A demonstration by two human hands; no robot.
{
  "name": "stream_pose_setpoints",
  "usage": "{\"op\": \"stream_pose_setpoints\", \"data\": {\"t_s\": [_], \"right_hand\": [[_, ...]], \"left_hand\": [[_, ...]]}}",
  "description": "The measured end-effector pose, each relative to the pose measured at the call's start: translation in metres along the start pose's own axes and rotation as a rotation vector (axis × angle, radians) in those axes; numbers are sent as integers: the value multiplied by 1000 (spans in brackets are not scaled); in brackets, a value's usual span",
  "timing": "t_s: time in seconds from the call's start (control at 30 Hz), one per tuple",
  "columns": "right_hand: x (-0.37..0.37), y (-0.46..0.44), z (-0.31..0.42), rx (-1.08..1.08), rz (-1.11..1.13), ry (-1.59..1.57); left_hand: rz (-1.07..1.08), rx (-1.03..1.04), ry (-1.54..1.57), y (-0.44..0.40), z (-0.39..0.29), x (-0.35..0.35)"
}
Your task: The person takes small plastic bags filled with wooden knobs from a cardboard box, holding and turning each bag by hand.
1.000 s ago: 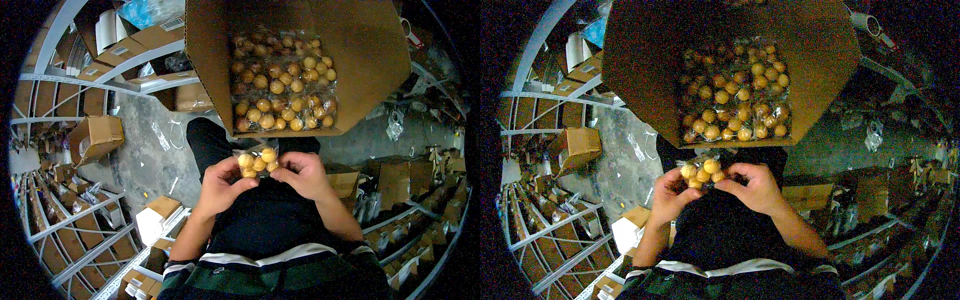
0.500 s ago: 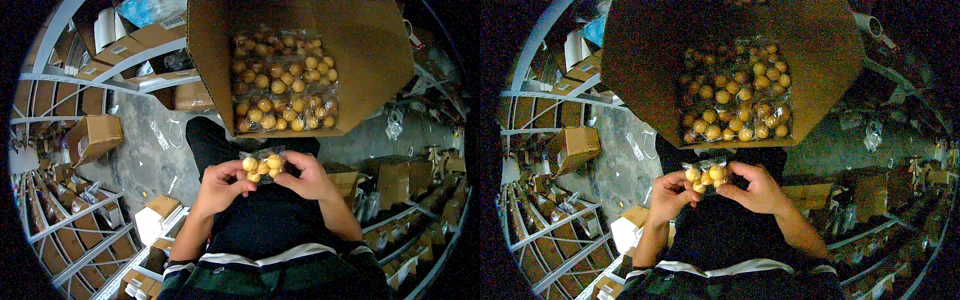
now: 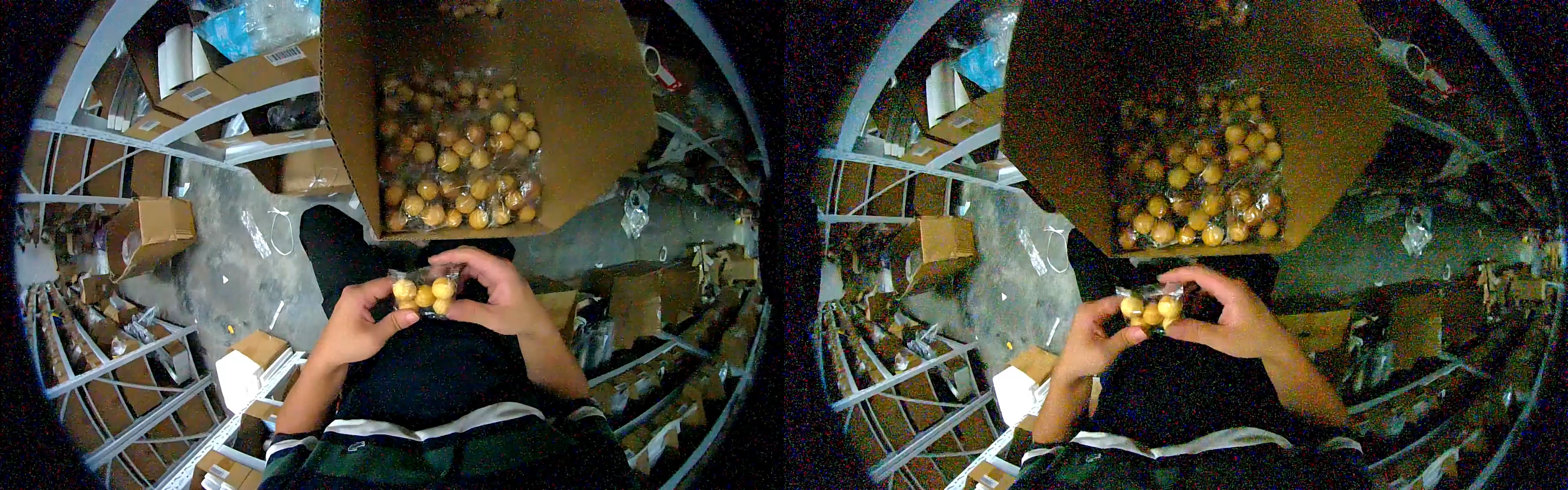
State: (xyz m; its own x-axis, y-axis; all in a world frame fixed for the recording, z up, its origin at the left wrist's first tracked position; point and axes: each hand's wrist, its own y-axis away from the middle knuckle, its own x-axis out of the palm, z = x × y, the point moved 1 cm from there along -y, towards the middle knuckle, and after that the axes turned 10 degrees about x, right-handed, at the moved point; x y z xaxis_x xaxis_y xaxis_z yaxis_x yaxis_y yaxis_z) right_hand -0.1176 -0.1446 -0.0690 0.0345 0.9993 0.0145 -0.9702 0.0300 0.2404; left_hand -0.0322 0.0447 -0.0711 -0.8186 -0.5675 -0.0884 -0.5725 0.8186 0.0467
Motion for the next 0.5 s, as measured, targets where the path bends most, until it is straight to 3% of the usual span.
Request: {"op": "stream_pose_setpoints", "data": {"t_s": [0.03, 0.1, 0.2, 0.3, 0.33, 0.37, 0.43, 0.5], "right_hand": [[1, -1, 1, -27, -56, -115], [-8, -4, 5, -62, 12, -9], [-12, -4, 26, 139, 70, -86], [-14, -11, 46, 45, 30, -89], [-17, -15, 56, -57, -19, 79], [-17, -19, 61, -100, -100, -22], [-30, -37, 85, -238, -314, -113], [-43, -62, 112, -239, -580, 78]], "left_hand": [[-21, 21, -19, -1, -6, 0], [-1, 43, 32, -3, -10, -1], [35, 54, 73, -5, -9, -7], [123, 103, 67, -7, -10, -10], [-4, 111, 172, -9, -13, -7], [-128, 118, 278, -12, -14, -6], [-116, 141, 262, -12, -15, -11], [-119, 155, 326, -14, -8, -14]]}}
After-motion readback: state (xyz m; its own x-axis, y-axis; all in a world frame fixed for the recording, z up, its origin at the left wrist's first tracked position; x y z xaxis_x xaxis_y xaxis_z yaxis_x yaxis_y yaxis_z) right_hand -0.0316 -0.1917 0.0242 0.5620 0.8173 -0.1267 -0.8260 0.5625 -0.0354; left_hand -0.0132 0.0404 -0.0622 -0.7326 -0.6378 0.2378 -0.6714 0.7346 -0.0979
